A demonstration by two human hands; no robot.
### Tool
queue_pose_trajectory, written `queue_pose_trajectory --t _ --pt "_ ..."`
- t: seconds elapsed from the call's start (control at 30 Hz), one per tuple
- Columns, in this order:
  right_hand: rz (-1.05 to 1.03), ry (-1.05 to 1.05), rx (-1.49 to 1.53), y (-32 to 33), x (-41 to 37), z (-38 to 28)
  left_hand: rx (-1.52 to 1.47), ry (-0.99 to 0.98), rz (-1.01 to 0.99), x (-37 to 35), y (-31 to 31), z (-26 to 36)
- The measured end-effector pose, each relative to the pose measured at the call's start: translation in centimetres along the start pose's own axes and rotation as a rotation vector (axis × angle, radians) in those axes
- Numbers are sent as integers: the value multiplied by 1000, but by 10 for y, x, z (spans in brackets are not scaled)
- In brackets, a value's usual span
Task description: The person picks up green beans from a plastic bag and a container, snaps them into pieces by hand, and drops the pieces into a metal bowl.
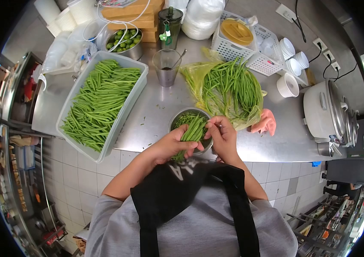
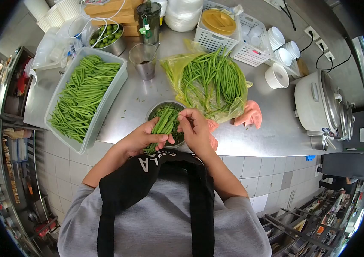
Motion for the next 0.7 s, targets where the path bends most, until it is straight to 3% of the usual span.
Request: queue_pose_trajectory --t 0.1,0.2,0.3,0.4,0.5,0.6,0.7 --pt "11 551 -357 -1 -4 -43 -2 -9 5 1 1 -1" --pt "-76 853 -621 -7 -11 -51 4 -10 -7 1 -2 1" --pt "-63 950 -676 -8 -12 -47 20 0 3 0 -3 2" --pt "-21 665 -482 -4 -6 -38 10 -10 -9 1 -3 2" --pt "24 -149 148 6 5 5 18 1 0 1 -2 0" --pt "39 520 -283 3 -1 -47 -3 16 14 2 -1 -3" --pt "-52 906 -582 -11 -17 -64 7 10 11 4 0 -4"
Point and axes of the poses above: each hand's wrist, its own x-axis towards the middle knuckle, its own y-axis out of the back of the hand, z = x × y, the point moved 7 cm from there along x, towards the middle knuckle, and after that the axes turned 11 degrees about z, right-handed, at the moved point
